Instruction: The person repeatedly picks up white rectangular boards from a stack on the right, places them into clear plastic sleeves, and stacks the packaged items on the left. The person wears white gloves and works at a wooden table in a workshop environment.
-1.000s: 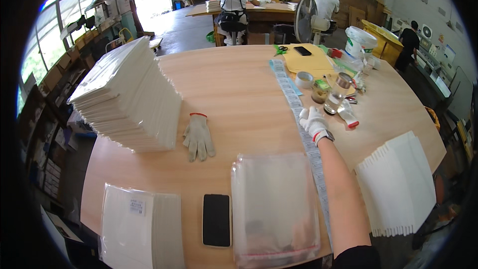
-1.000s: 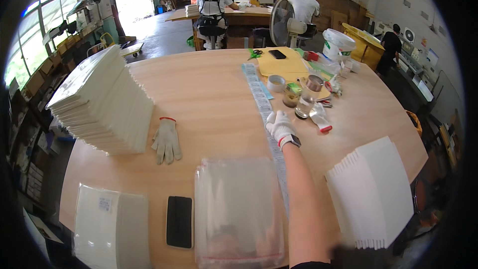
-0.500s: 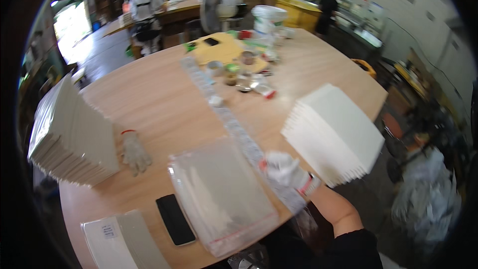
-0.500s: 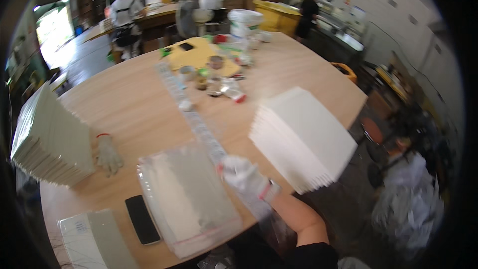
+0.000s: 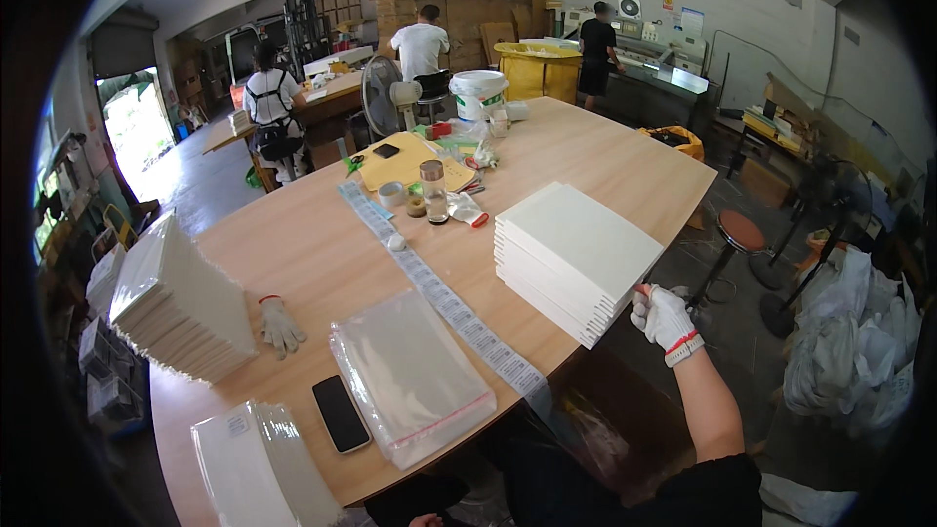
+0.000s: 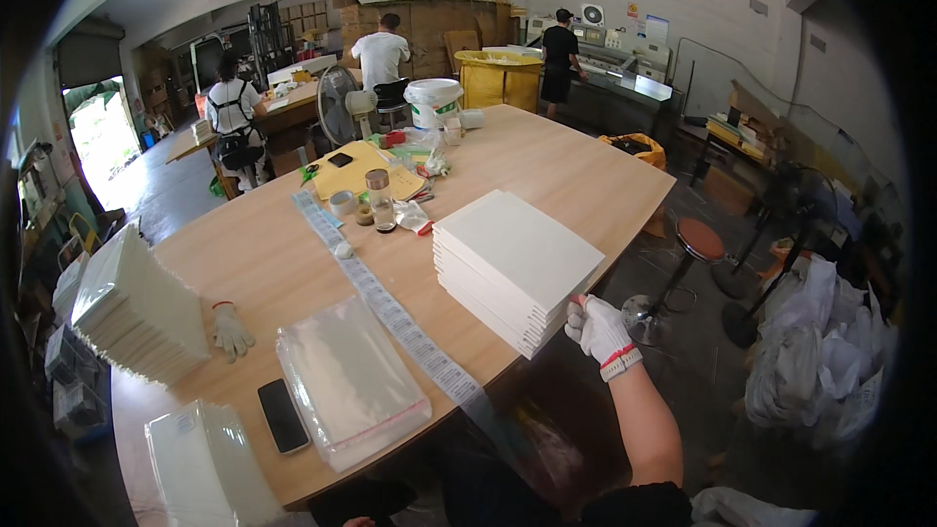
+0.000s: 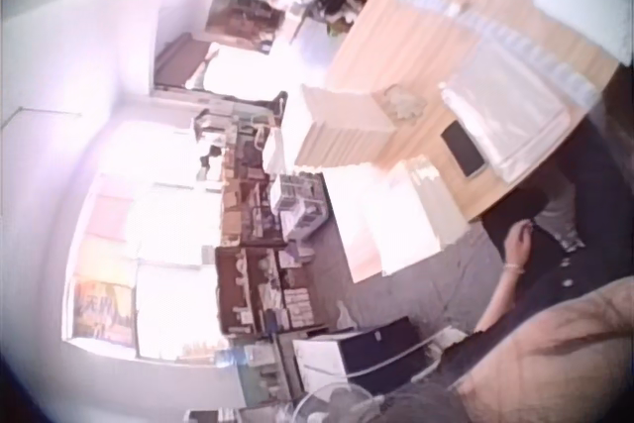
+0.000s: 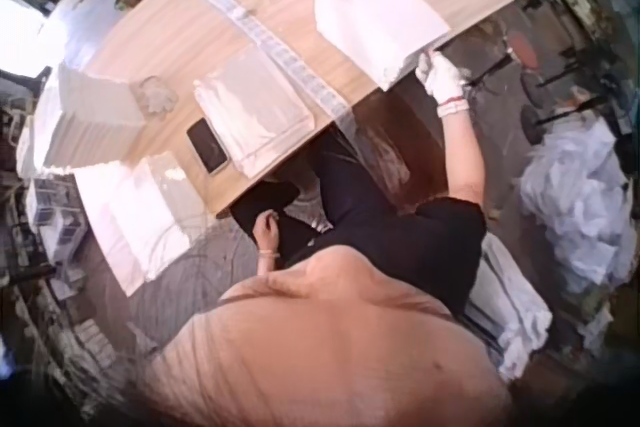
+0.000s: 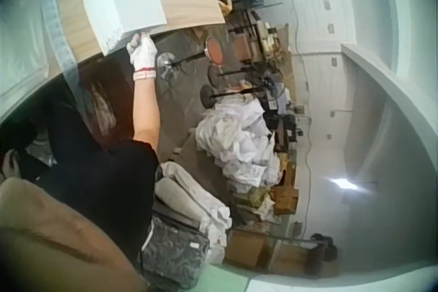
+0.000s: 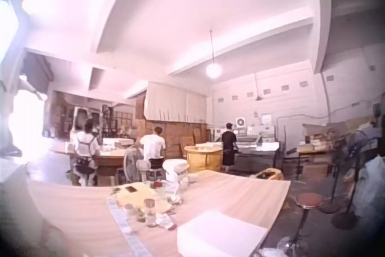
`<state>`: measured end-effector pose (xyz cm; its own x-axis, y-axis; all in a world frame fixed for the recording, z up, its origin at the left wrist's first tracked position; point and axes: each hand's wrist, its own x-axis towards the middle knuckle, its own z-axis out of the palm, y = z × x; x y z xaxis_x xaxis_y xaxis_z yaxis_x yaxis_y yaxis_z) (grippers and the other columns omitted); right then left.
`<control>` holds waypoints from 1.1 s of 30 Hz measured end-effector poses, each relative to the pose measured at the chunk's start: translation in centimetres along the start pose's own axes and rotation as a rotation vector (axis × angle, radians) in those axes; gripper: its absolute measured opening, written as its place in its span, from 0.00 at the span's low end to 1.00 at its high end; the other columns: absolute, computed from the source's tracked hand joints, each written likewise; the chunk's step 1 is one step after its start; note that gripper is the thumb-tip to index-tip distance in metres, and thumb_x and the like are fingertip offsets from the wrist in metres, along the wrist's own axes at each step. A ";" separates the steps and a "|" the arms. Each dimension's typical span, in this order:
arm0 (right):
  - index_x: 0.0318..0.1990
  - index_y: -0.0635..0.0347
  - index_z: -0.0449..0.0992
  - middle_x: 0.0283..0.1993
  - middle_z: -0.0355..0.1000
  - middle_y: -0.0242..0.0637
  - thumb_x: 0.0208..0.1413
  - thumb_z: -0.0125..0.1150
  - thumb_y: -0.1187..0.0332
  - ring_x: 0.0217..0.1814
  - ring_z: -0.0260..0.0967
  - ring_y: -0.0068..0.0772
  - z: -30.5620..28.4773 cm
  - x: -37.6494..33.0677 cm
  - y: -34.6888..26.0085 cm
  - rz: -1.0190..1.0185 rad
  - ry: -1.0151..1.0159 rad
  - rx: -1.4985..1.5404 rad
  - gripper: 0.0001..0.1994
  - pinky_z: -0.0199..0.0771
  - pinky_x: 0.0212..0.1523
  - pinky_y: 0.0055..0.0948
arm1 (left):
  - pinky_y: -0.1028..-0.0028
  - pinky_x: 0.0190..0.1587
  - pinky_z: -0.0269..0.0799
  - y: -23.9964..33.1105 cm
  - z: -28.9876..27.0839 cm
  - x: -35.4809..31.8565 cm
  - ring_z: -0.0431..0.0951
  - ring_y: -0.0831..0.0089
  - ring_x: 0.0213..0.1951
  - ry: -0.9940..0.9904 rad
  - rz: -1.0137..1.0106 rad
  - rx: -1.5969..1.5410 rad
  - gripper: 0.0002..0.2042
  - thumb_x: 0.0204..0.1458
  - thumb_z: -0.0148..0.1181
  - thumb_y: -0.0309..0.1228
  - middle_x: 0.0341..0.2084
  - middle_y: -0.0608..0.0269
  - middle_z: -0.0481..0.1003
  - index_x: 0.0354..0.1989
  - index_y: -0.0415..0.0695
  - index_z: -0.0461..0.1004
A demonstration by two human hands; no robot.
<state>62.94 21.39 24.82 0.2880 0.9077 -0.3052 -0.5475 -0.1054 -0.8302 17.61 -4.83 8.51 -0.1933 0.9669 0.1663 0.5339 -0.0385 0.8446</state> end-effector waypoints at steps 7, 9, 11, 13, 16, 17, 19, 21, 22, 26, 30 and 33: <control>0.32 0.54 0.68 0.26 0.69 0.28 0.54 0.50 0.61 0.19 0.63 0.22 0.7 1.8 -0.6 0.084 -0.080 0.272 0.08 0.66 0.16 0.21 | 0.70 0.34 0.70 5.2 -1.5 4.4 0.74 0.63 0.30 -0.024 0.250 0.018 0.06 0.48 0.47 0.21 0.26 0.54 0.73 0.32 0.39 0.70; 0.30 0.51 0.68 0.25 0.68 0.26 0.53 0.52 0.58 0.18 0.62 0.20 2.4 2.3 -1.4 0.015 -0.037 0.244 0.09 0.63 0.13 0.18 | 0.69 0.28 0.70 3.0 -0.2 7.8 0.74 0.60 0.25 0.076 0.388 0.077 0.05 0.43 0.51 0.20 0.22 0.58 0.73 0.29 0.42 0.70; 0.29 0.48 0.67 0.22 0.65 0.25 0.51 0.54 0.55 0.16 0.60 0.18 2.9 3.5 -2.5 -0.094 -0.113 0.276 0.10 0.59 0.10 0.16 | 0.65 0.36 0.68 3.1 0.5 11.1 0.72 0.52 0.34 -0.042 0.208 0.262 0.07 0.44 0.52 0.23 0.30 0.52 0.73 0.33 0.42 0.71; 0.27 0.46 0.66 0.21 0.63 0.25 0.50 0.55 0.54 0.13 0.57 0.17 2.8 4.0 -3.7 0.023 -0.064 -0.030 0.11 0.53 0.07 0.15 | 0.63 0.43 0.66 2.6 1.7 15.1 0.68 0.51 0.41 0.010 0.316 0.271 0.13 0.41 0.52 0.23 0.38 0.49 0.69 0.39 0.40 0.68; 0.26 0.50 0.63 0.13 0.59 0.27 0.51 0.52 0.59 0.08 0.52 0.19 3.3 3.6 -3.3 -0.164 0.029 -0.303 0.09 0.48 0.04 0.19 | 0.65 0.44 0.67 1.3 4.4 19.0 0.69 0.55 0.40 -0.025 0.280 0.636 0.12 0.41 0.52 0.27 0.36 0.50 0.70 0.37 0.39 0.69; 0.27 0.51 0.63 0.12 0.58 0.27 0.51 0.51 0.60 0.07 0.52 0.20 3.9 2.2 -2.6 -0.250 0.011 -0.319 0.08 0.49 0.04 0.19 | 0.65 0.44 0.67 0.5 4.4 19.6 0.69 0.55 0.40 -0.123 0.247 0.755 0.12 0.41 0.53 0.28 0.35 0.50 0.69 0.36 0.39 0.70; 0.29 0.53 0.64 0.13 0.59 0.28 0.52 0.47 0.64 0.07 0.54 0.20 3.8 -0.4 -1.5 -0.372 0.063 -0.282 0.05 0.53 0.04 0.20 | 0.66 0.43 0.67 0.3 5.3 20.8 0.69 0.59 0.39 -0.232 0.248 0.911 0.11 0.42 0.52 0.30 0.34 0.51 0.69 0.34 0.40 0.70; 0.41 0.58 0.64 0.14 0.60 0.29 0.54 0.41 0.69 0.07 0.54 0.18 3.4 -4.8 0.1 -0.445 -0.091 -0.449 0.09 0.55 0.05 0.18 | 0.66 0.42 0.67 0.3 5.4 21.6 0.70 0.64 0.38 -0.239 0.291 1.033 0.08 0.44 0.51 0.30 0.32 0.53 0.70 0.32 0.41 0.71; 0.44 0.58 0.63 0.15 0.61 0.28 0.54 0.40 0.69 0.07 0.54 0.18 3.6 -7.3 1.2 -0.398 -0.095 -0.523 0.11 0.55 0.05 0.18 | 0.66 0.42 0.67 -0.9 5.4 21.9 0.70 0.64 0.38 -0.256 0.280 1.033 0.08 0.44 0.51 0.31 0.32 0.53 0.70 0.31 0.41 0.71; 0.47 0.64 0.64 0.33 0.70 0.33 0.50 0.48 0.68 0.28 0.67 0.21 0.1 -11.3 7.8 -0.095 -0.464 -0.422 0.16 0.68 0.24 0.19 | 0.69 0.44 0.66 -1.7 5.8 22.9 0.70 0.63 0.40 -0.333 0.296 1.009 0.14 0.43 0.53 0.38 0.32 0.53 0.70 0.31 0.39 0.72; 0.52 0.68 0.61 0.48 0.66 0.41 0.50 0.48 0.73 0.49 0.65 0.32 -0.9 -13.9 12.7 0.335 -0.552 -0.189 0.20 0.67 0.48 0.28 | 0.71 0.45 0.66 1.8 4.9 22.0 0.69 0.64 0.42 -0.357 0.244 0.943 0.18 0.44 0.52 0.42 0.32 0.53 0.71 0.31 0.37 0.73; 0.53 0.68 0.59 0.49 0.65 0.42 0.52 0.47 0.73 0.50 0.65 0.34 -0.8 -15.0 14.4 0.377 -0.555 -0.139 0.20 0.67 0.49 0.30 | 0.70 0.46 0.66 1.8 4.7 23.4 0.69 0.63 0.42 -0.465 0.189 1.026 0.16 0.44 0.52 0.40 0.34 0.54 0.70 0.34 0.39 0.73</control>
<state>51.40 5.92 17.09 -0.3679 0.8688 -0.3313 -0.4148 -0.4723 -0.7778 17.97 18.87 11.55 0.1712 0.9754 -0.1387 0.9841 -0.1760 -0.0232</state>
